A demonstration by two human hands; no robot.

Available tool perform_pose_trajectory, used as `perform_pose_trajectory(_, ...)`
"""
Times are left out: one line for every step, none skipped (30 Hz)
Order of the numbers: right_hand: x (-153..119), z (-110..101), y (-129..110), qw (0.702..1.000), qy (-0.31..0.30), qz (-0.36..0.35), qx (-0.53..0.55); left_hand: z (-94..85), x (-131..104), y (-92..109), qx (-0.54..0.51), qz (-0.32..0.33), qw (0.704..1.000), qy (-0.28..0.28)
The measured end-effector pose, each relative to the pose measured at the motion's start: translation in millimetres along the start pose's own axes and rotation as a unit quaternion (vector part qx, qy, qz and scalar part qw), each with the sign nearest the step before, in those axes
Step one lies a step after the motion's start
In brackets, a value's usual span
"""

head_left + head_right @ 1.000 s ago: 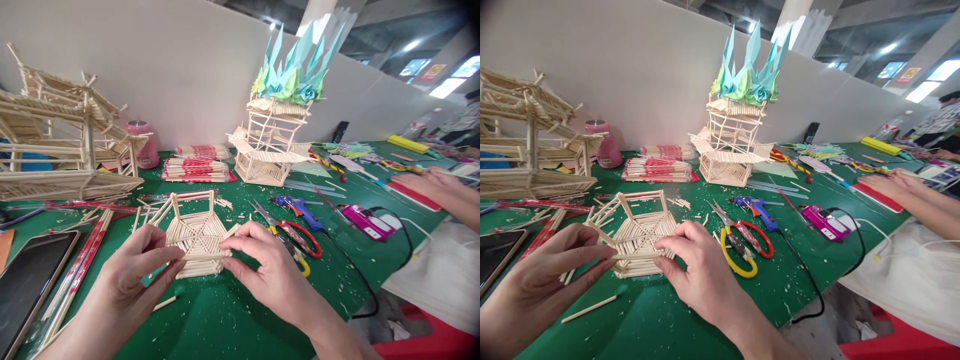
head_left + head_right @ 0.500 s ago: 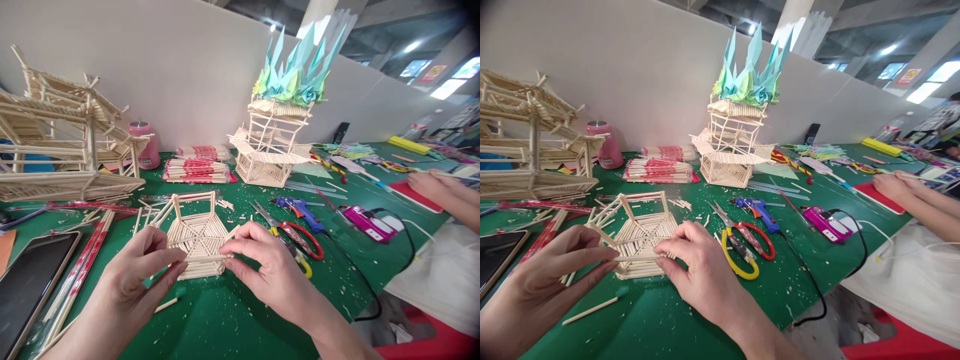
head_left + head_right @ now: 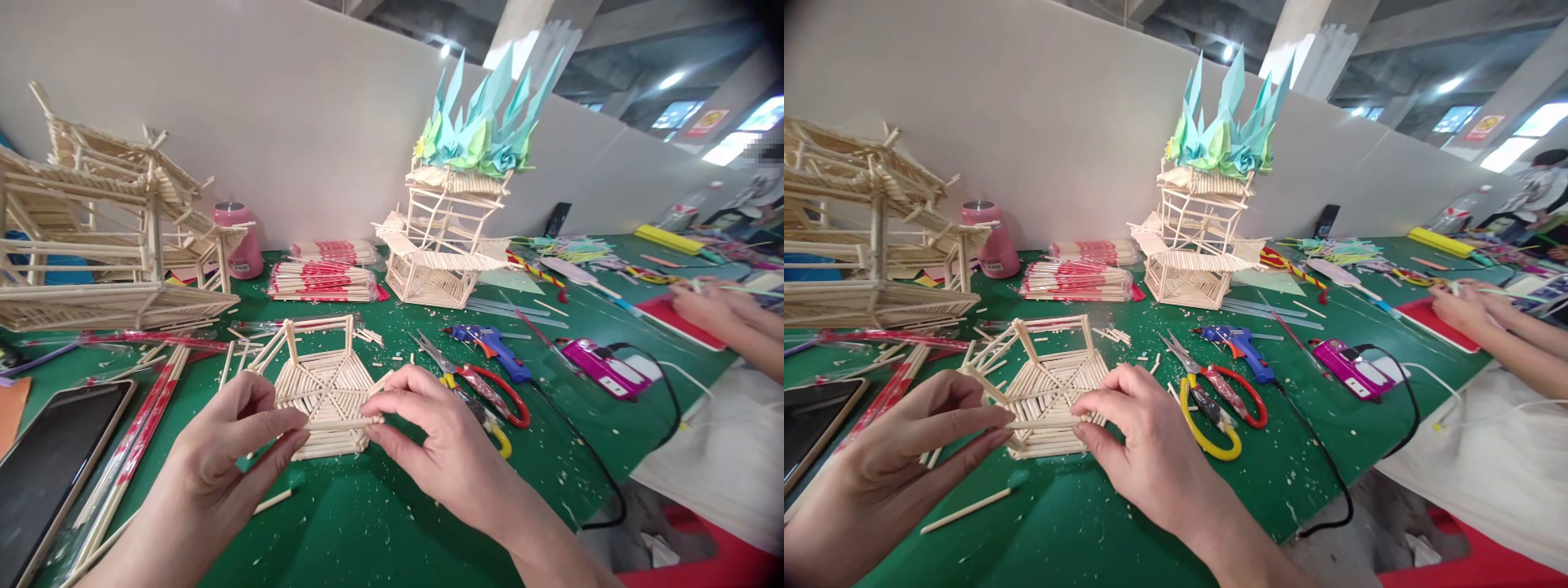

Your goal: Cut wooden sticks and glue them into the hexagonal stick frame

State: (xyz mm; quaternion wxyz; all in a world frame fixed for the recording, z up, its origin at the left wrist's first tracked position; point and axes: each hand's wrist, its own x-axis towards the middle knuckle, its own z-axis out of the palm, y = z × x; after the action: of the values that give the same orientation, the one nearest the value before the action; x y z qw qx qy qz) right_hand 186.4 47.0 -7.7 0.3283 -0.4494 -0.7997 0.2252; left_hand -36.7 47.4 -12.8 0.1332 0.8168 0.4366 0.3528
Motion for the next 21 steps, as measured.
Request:
perform_pose_trajectory(0.4, 0.0, 0.2, 1.000, -0.002, 0.001, 0.001, -0.2, -0.3, -0.2, -0.001, 0.000, 1.000, 0.000)
perform_pose_trajectory(0.8, 0.1, 0.3, 1.000, -0.003, 0.001, 0.001, -0.5, -0.5, -0.4, -0.002, 0.001, 1.000, 0.000)
perform_pose_trajectory(1.0, 0.1, 0.2, 1.000, -0.005, 0.001, 0.001, -0.7, -0.7, -0.7, -0.003, 0.003, 1.000, 0.002)
perform_pose_trajectory(1.2, 0.1, 0.1, 1.000, -0.006, 0.001, 0.000, -0.8, -0.7, -0.9, -0.004, 0.006, 1.000, 0.005)
perform_pose_trajectory(1.4, 0.0, -0.2, 1.000, -0.006, 0.000, -0.001, -0.8, -0.7, -1.1, -0.005, 0.010, 1.000, 0.011)
perform_pose_trajectory(1.5, 0.0, -0.4, 1.000, -0.006, 0.000, -0.001, -0.7, -0.5, -1.2, -0.007, 0.012, 1.000, 0.017)
perform_pose_trajectory(1.4, -0.1, -0.6, 1.000, -0.006, 0.000, -0.002, -0.5, -0.4, -1.2, -0.009, 0.012, 1.000, 0.022)
perform_pose_trajectory(1.3, -0.2, -0.8, 1.000, -0.006, 0.000, -0.001, -0.1, -0.3, -1.1, -0.012, 0.010, 1.000, 0.026)
perform_pose_trajectory(1.1, -0.3, -0.8, 1.000, -0.007, 0.001, -0.001, 0.2, -0.3, -1.1, -0.014, 0.007, 0.999, 0.028)
perform_pose_trajectory(0.7, -0.4, -0.8, 1.000, -0.006, 0.001, -0.001, 0.6, -0.4, -1.0, -0.016, 0.002, 1.000, 0.025)
perform_pose_trajectory(0.3, -0.5, -0.7, 1.000, -0.006, 0.001, -0.001, 0.9, -0.6, -0.9, -0.018, -0.001, 1.000, 0.023)
perform_pose_trajectory(-0.2, -0.6, -0.5, 1.000, -0.006, 0.001, 0.000, 1.1, -0.9, -0.9, -0.018, -0.002, 1.000, 0.021)
perform_pose_trajectory(-0.7, -0.8, -0.3, 1.000, -0.006, 0.001, 0.000, 1.3, -1.3, -0.9, -0.018, -0.003, 1.000, 0.019)
perform_pose_trajectory(-1.1, -0.8, -0.1, 1.000, -0.006, 0.000, 0.001, 1.5, -1.6, -0.9, -0.017, -0.001, 1.000, 0.020)
perform_pose_trajectory(-1.3, -0.8, 0.1, 1.000, -0.005, -0.001, 0.001, 1.6, -1.9, -0.9, -0.016, 0.003, 1.000, 0.021)
perform_pose_trajectory(-1.3, -0.7, 0.3, 1.000, -0.005, -0.002, 0.002, 1.7, -2.1, -0.9, -0.018, 0.007, 1.000, 0.023)
perform_pose_trajectory(-1.3, -0.5, 0.4, 1.000, -0.004, -0.004, 0.004, 1.8, -2.2, -1.0, -0.019, 0.007, 0.999, 0.024)
perform_pose_trajectory(-1.1, -0.3, 0.4, 1.000, -0.002, -0.006, 0.006, 2.0, -2.2, -1.0, -0.021, 0.007, 0.999, 0.024)
perform_pose_trajectory(-0.9, 0.0, 0.3, 1.000, -0.001, -0.008, 0.008, 2.3, -2.3, -1.0, -0.023, 0.006, 0.999, 0.024)
perform_pose_trajectory(-0.6, 0.4, 0.2, 1.000, -0.002, -0.007, 0.009, 2.6, -2.4, -1.1, -0.025, 0.004, 0.999, 0.023)
perform_pose_trajectory(-0.4, 0.7, 0.0, 1.000, -0.002, -0.007, 0.009, 2.9, -2.5, -1.2, -0.026, 0.000, 0.999, 0.020)
